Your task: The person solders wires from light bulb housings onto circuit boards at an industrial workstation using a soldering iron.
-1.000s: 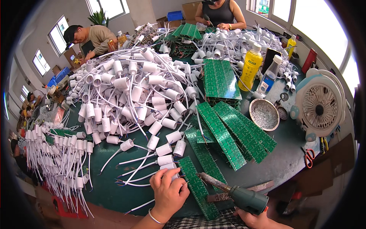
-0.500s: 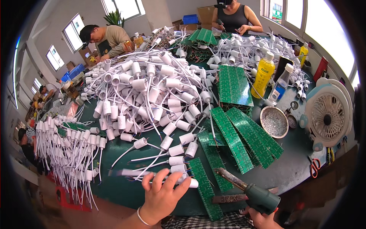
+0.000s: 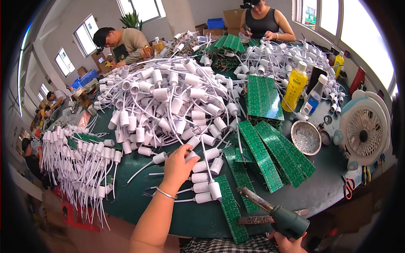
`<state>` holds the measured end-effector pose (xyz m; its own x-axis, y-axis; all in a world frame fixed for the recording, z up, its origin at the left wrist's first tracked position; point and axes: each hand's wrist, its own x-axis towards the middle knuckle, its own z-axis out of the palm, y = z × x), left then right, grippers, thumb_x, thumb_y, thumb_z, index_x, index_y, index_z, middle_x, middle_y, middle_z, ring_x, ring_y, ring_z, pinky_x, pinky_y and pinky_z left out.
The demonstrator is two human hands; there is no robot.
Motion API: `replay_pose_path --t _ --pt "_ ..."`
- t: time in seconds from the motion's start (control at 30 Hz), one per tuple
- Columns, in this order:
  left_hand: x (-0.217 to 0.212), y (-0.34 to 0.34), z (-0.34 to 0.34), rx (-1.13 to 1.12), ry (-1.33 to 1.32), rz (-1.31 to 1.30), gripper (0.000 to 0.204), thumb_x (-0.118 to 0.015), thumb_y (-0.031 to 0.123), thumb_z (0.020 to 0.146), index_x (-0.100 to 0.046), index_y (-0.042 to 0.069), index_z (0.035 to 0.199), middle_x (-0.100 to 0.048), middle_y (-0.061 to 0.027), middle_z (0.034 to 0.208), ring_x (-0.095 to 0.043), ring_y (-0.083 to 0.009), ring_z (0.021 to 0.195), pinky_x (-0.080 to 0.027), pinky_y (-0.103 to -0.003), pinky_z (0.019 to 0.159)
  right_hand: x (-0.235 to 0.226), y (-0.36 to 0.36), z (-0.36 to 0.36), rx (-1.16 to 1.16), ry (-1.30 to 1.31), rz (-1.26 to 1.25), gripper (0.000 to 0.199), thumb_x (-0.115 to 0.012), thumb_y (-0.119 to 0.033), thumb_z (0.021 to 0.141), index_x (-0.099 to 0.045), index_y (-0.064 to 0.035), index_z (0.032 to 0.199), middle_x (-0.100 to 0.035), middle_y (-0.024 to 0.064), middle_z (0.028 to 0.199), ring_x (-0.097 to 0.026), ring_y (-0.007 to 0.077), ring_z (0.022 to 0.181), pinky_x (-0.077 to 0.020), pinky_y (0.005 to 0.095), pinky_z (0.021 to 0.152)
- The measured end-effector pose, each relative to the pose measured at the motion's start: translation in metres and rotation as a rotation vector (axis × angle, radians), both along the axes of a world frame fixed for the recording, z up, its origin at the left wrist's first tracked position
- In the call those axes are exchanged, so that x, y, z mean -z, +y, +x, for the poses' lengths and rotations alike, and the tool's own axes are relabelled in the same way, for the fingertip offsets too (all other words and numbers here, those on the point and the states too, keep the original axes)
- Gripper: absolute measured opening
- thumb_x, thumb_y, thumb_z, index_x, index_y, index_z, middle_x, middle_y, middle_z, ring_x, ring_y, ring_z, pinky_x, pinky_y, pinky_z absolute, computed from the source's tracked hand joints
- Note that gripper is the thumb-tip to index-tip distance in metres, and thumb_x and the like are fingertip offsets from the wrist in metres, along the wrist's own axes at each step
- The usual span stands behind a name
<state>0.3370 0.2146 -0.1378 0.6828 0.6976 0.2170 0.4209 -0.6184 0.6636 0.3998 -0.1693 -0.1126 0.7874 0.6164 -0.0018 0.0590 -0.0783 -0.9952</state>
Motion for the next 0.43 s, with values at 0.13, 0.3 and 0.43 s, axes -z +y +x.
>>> replay_pose_path --t 0.13,0.3,0.43 --pt "-0.047 -0.038 -0.022 0.125 -0.221 0.46 0.025 -0.071 0.009 0.076 -0.062 0.008 0.099 -0.055 -0.0097 0.092 -0.055 -0.027 0.078 -0.045 -0.035 0.066 0.006 -0.003 -0.002 0.055 -0.004 -0.02 0.025 -0.065 -0.001 0.081 -0.062 0.0015 0.106 -0.064 0.0063 0.089 -0.06 0.0153 0.074 -0.049 0.0292 0.066" --pt "-0.055 -0.12 -0.065 0.318 -0.017 0.491 0.021 -0.071 0.008 0.07 -0.062 0.014 0.088 -0.054 -0.0072 0.101 -0.05 -0.0283 0.09 -0.037 -0.042 0.08 0.002 0.005 0.006 0.001 -0.054 0.018 0.029 -0.066 -0.002 0.081 -0.062 0.0 0.109 -0.064 0.0064 0.091 -0.06 0.0154 0.077 -0.049 0.0298 0.068" --pt "-0.014 -0.133 -0.066 0.173 0.109 0.451 0.027 -0.074 0.016 0.068 -0.063 0.016 0.093 -0.049 -0.0041 0.112 -0.042 -0.0228 0.111 -0.032 -0.041 0.085 0.015 -0.011 0.011 -0.236 0.056 -0.212 0.054 -0.064 -0.013 0.079 -0.049 -0.0092 0.131 -0.061 0.0156 0.117 -0.067 0.0242 0.086 -0.0531 0.0342 0.077"
